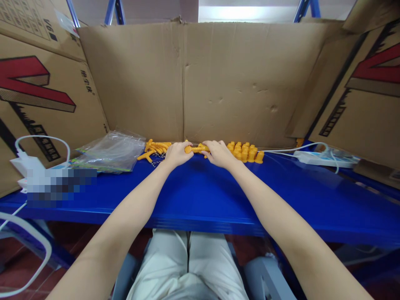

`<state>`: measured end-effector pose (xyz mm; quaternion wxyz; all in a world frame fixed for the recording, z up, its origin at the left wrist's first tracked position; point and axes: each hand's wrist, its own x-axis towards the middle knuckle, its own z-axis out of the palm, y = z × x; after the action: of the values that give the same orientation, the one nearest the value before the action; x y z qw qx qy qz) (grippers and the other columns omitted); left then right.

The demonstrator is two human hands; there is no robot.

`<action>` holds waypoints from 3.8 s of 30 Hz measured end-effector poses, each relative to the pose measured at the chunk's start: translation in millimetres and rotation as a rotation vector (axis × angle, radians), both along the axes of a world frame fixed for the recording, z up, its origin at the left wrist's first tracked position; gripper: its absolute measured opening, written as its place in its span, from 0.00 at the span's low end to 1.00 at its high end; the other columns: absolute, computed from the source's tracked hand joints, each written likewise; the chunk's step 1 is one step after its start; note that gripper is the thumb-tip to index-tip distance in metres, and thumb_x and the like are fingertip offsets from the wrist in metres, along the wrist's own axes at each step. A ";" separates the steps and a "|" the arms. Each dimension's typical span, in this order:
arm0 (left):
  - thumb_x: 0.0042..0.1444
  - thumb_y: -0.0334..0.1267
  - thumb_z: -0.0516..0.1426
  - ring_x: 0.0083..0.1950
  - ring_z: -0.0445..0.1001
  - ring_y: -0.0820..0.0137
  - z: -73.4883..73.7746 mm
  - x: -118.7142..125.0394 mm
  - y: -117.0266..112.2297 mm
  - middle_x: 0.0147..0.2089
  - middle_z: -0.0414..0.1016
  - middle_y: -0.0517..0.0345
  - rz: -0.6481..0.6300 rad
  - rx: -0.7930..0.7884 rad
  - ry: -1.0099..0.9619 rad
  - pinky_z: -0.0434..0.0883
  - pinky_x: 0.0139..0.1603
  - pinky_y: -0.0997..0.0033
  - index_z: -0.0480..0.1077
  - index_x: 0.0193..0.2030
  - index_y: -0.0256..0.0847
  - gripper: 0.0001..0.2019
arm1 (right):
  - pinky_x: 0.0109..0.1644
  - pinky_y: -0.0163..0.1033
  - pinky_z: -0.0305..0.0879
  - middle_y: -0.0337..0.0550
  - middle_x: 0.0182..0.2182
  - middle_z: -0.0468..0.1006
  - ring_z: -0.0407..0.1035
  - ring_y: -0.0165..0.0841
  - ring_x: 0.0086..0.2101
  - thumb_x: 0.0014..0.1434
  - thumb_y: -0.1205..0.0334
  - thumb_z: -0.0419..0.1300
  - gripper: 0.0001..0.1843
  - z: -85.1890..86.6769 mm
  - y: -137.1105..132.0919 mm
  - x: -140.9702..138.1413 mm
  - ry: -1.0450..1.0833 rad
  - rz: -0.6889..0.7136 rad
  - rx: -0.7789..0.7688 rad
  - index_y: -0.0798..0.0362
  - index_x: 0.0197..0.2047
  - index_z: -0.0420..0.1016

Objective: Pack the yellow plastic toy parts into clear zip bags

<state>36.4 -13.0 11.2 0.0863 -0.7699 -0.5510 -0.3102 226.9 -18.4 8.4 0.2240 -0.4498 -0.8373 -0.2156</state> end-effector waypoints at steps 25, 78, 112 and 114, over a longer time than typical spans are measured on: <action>0.54 0.42 0.55 0.43 0.77 0.64 -2.0 -2.2 5.6 0.40 0.81 0.57 0.035 -0.022 0.007 0.70 0.46 0.69 0.75 0.52 0.49 0.19 | 0.45 0.42 0.50 0.54 0.46 0.76 0.65 0.42 0.47 0.66 0.61 0.47 0.15 -0.5 -0.2 -3.0 -0.012 -0.029 -0.045 0.57 0.50 0.68; 0.64 0.43 0.40 0.73 0.39 0.53 -41.5 -53.8 51.1 0.74 0.40 0.51 0.253 -0.322 0.079 0.47 0.67 0.38 0.52 0.69 0.43 0.27 | 0.42 0.41 0.61 0.53 0.41 0.76 0.69 0.41 0.42 0.58 0.58 0.55 0.12 24.3 9.4 32.0 0.369 -0.353 -0.032 0.56 0.42 0.71; 0.56 0.35 0.52 0.65 0.61 0.58 -37.6 -43.9 54.9 0.64 0.65 0.49 0.038 -0.078 0.128 0.58 0.65 0.49 0.69 0.57 0.42 0.21 | 0.53 0.49 0.59 0.60 0.49 0.73 0.67 0.45 0.51 0.62 0.67 0.48 0.16 26.0 0.4 45.6 0.221 -0.617 -0.081 0.60 0.50 0.70; 0.56 0.34 0.52 0.66 0.60 0.58 -37.0 -41.4 51.7 0.64 0.64 0.49 0.039 -0.081 0.125 0.57 0.64 0.47 0.69 0.57 0.43 0.21 | 0.53 0.47 0.59 0.57 0.50 0.73 0.66 0.44 0.51 0.63 0.65 0.48 0.15 20.9 5.2 31.8 0.150 -0.434 -0.119 0.58 0.49 0.70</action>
<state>-5.0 38.8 -25.9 0.0953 -0.7797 -0.5716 -0.2372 258.7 -13.2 29.3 0.2071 -0.6462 -0.7134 -0.1749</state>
